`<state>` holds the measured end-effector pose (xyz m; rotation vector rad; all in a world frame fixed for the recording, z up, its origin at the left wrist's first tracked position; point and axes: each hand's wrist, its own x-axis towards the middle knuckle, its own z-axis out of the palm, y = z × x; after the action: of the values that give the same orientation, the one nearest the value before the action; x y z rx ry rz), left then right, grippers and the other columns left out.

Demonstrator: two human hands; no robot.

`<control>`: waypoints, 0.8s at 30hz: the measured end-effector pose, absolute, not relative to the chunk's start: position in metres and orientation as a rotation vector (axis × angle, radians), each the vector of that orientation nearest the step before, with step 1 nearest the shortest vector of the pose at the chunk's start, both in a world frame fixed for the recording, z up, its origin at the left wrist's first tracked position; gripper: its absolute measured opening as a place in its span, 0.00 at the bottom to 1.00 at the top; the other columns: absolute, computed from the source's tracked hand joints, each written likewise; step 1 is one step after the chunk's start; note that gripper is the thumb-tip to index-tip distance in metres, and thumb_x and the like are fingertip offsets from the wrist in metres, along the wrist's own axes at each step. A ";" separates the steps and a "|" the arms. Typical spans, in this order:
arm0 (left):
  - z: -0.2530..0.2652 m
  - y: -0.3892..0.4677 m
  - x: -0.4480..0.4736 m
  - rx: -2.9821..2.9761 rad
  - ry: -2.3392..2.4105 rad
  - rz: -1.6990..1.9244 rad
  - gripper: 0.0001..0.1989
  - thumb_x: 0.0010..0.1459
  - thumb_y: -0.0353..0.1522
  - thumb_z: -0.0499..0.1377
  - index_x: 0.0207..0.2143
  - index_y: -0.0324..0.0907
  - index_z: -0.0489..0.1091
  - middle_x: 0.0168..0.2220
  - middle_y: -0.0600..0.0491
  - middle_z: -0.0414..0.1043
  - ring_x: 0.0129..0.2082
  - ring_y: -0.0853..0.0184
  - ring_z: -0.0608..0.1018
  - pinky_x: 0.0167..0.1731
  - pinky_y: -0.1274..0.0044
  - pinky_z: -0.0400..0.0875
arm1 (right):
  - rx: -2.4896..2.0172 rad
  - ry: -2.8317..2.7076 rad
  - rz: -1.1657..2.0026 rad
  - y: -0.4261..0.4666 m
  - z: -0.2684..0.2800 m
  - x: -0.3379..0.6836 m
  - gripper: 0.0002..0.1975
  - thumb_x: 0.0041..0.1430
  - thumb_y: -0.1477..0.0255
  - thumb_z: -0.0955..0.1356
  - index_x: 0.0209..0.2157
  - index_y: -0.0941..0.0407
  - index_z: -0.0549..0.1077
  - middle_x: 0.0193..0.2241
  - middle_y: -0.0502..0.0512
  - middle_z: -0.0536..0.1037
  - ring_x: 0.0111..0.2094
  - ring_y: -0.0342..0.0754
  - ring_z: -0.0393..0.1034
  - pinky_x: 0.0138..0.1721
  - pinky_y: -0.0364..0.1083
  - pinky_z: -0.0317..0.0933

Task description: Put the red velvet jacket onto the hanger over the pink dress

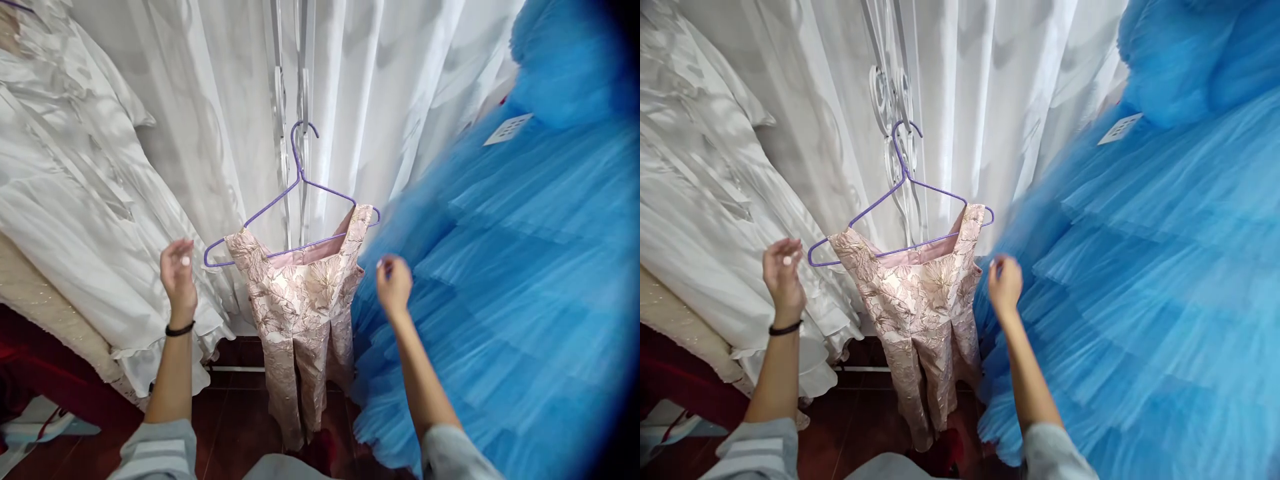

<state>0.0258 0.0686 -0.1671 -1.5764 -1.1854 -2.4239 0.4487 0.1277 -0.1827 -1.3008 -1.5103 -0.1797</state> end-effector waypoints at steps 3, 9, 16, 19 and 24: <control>-0.110 0.073 0.037 -1.931 -1.318 -1.869 0.17 0.60 0.43 0.57 0.44 0.41 0.74 0.44 0.48 0.78 0.48 0.61 0.77 0.53 0.69 0.68 | -1.139 -1.568 -0.161 0.168 -0.116 0.462 0.28 0.64 0.58 0.61 0.59 0.60 0.65 0.55 0.66 0.70 0.56 0.56 0.62 0.57 0.56 0.60; -0.094 0.081 0.043 -2.101 -1.443 -1.483 0.19 0.61 0.44 0.55 0.24 0.41 0.72 0.25 0.52 0.74 0.29 0.65 0.75 0.33 0.75 0.68 | -0.935 -2.063 0.411 0.215 -0.063 0.470 0.30 0.51 0.50 0.68 0.41 0.63 0.79 0.35 0.59 0.80 0.36 0.49 0.71 0.41 0.47 0.65; -0.174 0.070 -0.006 -1.707 -1.721 -2.201 0.23 0.53 0.50 0.61 0.23 0.39 0.70 0.21 0.55 0.69 0.22 0.69 0.72 0.26 0.77 0.69 | -0.948 -1.908 0.497 0.195 -0.093 0.486 0.25 0.52 0.54 0.68 0.39 0.64 0.79 0.25 0.52 0.74 0.26 0.41 0.64 0.32 0.42 0.60; -0.221 0.073 0.009 -1.489 -1.768 -2.709 0.26 0.44 0.53 0.66 0.26 0.38 0.70 0.23 0.55 0.71 0.22 0.71 0.72 0.26 0.78 0.70 | -0.950 -1.914 0.488 0.195 -0.106 0.473 0.24 0.53 0.55 0.67 0.37 0.63 0.79 0.22 0.50 0.71 0.25 0.40 0.61 0.30 0.41 0.56; -0.281 0.076 0.063 -1.244 -1.767 -3.217 0.26 0.39 0.48 0.71 0.32 0.40 0.71 0.29 0.54 0.74 0.28 0.72 0.75 0.29 0.81 0.70 | -1.086 -1.654 0.690 0.200 -0.167 0.453 0.22 0.47 0.57 0.69 0.34 0.62 0.78 0.21 0.48 0.69 0.25 0.41 0.60 0.30 0.42 0.55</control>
<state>0.0632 0.0756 -0.2813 -1.2443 -1.7668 -3.2169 0.4527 0.2000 -0.1674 -1.0863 -1.6543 0.6901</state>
